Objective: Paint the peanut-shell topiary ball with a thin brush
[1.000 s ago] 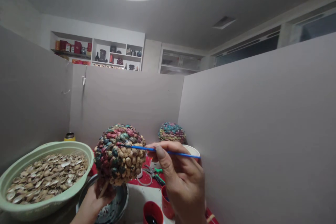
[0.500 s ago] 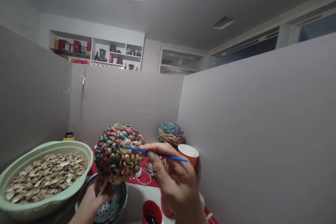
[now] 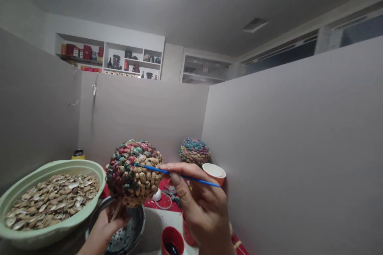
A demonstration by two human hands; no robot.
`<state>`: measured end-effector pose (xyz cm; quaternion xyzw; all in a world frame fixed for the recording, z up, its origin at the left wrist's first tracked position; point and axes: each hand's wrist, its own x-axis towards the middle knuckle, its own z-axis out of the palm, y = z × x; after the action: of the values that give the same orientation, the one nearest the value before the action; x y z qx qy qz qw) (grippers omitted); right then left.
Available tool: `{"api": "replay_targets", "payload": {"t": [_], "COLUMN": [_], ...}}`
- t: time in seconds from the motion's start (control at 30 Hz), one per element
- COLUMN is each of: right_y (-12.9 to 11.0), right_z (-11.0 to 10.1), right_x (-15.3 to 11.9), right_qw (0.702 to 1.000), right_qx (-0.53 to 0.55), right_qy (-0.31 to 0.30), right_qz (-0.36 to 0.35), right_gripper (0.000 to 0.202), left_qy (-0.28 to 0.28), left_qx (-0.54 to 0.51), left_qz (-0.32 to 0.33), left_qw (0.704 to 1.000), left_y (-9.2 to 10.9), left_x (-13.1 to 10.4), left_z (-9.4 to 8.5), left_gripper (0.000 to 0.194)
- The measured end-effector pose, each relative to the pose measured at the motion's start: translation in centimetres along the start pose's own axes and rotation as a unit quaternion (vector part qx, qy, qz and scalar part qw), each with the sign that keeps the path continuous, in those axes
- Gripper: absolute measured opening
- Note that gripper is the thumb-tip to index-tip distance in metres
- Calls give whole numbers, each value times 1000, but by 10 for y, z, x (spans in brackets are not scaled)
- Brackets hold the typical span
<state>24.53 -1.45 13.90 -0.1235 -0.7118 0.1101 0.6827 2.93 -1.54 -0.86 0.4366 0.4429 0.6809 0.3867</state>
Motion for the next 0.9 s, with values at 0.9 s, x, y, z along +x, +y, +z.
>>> {"api": "replay_targets", "payload": {"t": [0.9], "right_y": [9], "right_z": [8], "right_x": [-4], "right_qw": [997], "right_qx": [-29], "right_qy": [-30], "right_qz": [-61], "right_gripper": [27], "left_qy": [-22], "left_qx": [-23], "left_qz": [-29], "left_qw": [999], "left_y": [0], "left_x": [-2], "left_z": [0], "left_gripper": [29]}}
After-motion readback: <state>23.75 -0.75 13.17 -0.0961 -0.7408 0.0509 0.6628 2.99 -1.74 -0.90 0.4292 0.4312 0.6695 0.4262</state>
